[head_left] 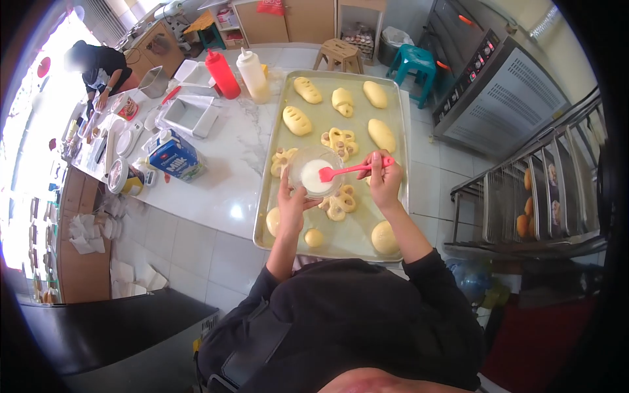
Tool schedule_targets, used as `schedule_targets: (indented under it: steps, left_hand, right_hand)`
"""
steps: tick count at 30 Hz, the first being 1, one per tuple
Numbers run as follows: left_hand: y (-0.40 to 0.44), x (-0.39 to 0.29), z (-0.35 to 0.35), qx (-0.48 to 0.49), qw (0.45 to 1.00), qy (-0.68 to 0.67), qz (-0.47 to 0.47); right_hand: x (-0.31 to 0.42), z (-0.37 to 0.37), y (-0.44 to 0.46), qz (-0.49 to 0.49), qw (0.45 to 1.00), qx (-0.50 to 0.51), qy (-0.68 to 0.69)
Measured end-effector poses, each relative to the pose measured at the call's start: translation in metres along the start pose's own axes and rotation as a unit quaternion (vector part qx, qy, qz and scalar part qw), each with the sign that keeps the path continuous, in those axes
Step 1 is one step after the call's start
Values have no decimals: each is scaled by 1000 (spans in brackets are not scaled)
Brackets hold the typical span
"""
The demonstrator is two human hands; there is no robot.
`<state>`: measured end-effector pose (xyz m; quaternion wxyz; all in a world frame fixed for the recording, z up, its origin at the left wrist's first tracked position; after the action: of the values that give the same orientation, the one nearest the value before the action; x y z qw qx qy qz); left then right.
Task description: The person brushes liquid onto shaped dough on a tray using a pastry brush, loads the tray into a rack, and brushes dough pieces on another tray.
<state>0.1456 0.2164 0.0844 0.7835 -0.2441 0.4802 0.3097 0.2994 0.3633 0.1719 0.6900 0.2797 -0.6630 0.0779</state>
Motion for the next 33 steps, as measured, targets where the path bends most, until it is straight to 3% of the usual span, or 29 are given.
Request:
schedule_targets:
  steps: [6, 9, 13, 19, 22, 25, 28, 31, 33]
  left_hand:
    - [4, 2, 20, 26, 1000, -6, 7]
    - [1, 6, 15, 4, 1000, -1, 2]
    - [-4, 10, 1, -34, 999, -4, -14]
    - [-8, 9, -18, -53, 998, -9, -12]
    - [-8, -1, -19, -62, 998, 13, -17]
    - [-11, -6, -21, -71, 997, 21, -23]
    - [-9, -7, -22, -67, 997, 29, -17]
    - [-9, -4, -22, -60, 998, 26, -18]
    - [-11, -4, -22, -53, 998, 18, -17]
  right_hand:
    - [-16, -24, 8, 22, 999, -16, 32]
    - [-34, -60, 21, 105, 970, -132, 175]
    - [-81, -98, 49, 94, 947, -198, 233]
    - [-153, -94, 70, 174, 950, -204, 162]
    - [-129, -101, 82, 84, 957, -225, 162]
    - [-129, -85, 99, 134, 973, -176, 70]
    - [-108, -79, 106, 62, 974, -175, 131]
    - [-108, -52, 119, 70, 993, -95, -19]
    - [-95, -50, 114, 39, 991, -124, 24]
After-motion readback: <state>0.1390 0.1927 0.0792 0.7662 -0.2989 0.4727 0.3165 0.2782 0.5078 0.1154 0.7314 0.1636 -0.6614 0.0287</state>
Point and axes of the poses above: each hand's wrist, its own y-axis towards the middle knuckle, its own z-axis out of the palm, x = y × z, the point moved 10 cm from there along y, towards the middle knuckle, and after that the axes turned 7 degrees about z, right-handed, at the moved point
